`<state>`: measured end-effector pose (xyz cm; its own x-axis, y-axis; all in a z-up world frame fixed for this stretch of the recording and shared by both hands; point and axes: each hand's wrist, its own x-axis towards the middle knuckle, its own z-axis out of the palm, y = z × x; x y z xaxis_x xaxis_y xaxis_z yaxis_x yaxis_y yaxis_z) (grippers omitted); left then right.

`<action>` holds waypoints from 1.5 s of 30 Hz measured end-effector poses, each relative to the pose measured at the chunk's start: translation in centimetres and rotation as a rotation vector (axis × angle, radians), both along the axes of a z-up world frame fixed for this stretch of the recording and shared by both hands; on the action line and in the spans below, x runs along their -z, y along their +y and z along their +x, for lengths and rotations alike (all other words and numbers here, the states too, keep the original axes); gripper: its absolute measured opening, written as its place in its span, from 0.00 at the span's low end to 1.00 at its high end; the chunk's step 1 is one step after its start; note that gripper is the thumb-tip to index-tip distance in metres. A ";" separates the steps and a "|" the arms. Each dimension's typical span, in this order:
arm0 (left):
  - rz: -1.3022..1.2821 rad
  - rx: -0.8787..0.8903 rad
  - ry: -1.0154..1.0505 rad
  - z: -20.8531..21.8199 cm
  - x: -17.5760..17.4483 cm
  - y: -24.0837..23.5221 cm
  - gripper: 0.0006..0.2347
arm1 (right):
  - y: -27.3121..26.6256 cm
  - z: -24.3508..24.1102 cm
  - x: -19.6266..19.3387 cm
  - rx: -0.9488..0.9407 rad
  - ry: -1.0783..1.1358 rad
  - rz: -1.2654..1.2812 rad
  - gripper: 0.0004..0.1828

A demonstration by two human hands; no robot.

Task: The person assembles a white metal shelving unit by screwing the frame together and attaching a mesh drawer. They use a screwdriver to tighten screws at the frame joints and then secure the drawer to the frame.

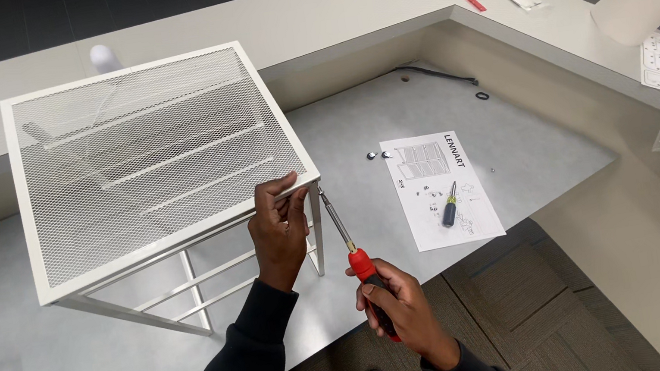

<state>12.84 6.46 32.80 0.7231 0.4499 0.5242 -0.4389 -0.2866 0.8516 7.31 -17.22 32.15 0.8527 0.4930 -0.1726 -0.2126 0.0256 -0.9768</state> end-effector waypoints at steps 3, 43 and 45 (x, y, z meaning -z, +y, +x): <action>0.064 -0.045 -0.039 0.5 0.9 0.3 0.11 | 0.5 0.0 -0.8 0.000 0.012 -0.049 0.23; 0.077 0.040 -0.026 0.0 0.5 0.6 0.10 | 2.1 -8.1 -9.2 0.473 -0.897 -0.714 0.24; 0.067 0.048 -0.037 0.0 0.7 0.6 0.09 | 2.0 -7.8 -9.6 0.515 -0.291 -0.466 0.29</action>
